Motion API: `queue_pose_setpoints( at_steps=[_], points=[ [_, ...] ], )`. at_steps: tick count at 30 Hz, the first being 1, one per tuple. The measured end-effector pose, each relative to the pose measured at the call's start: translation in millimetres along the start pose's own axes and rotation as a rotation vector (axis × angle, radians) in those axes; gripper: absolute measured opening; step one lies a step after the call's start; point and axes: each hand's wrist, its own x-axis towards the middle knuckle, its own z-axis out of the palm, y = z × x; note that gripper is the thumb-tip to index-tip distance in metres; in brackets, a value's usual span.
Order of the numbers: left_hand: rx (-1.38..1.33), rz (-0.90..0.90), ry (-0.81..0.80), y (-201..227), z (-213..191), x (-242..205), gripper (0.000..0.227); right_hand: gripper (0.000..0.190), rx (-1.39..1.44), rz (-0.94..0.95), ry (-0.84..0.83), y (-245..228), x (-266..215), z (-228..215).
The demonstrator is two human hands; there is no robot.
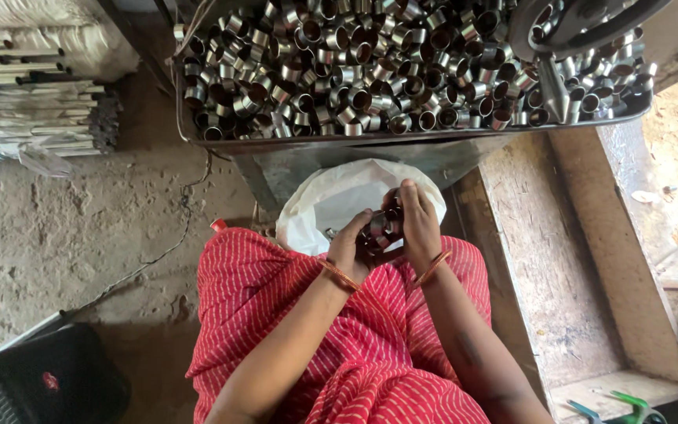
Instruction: The person sits on the floor and repeatedly picks up small cylindrical metal parts from a large metal tray, briefly handling them in their hands before placing them into a white cloth bag on their lap. The person continues this sorting process throughout the clip.
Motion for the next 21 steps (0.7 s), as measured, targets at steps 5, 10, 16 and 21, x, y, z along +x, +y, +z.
queue_pose_setpoints(
  at_steps=[5,10,16,21],
  points=[
    [0.041,0.049,-0.099,-8,4,-1,0.03,0.038,0.091,0.004,0.045,0,-4,-4],
    [0.075,0.022,-0.074,-2,2,-11,0.039,0.034,0.322,0.139,0.231,-11,-3,-4],
    [0.345,0.1,-0.124,-4,9,-16,0.04,0.037,0.039,0.034,0.075,-6,-10,-3],
    [0.187,0.081,-0.046,-11,-3,-9,0.032,0.037,0.097,-0.067,0.175,1,-11,-3]
  ],
)
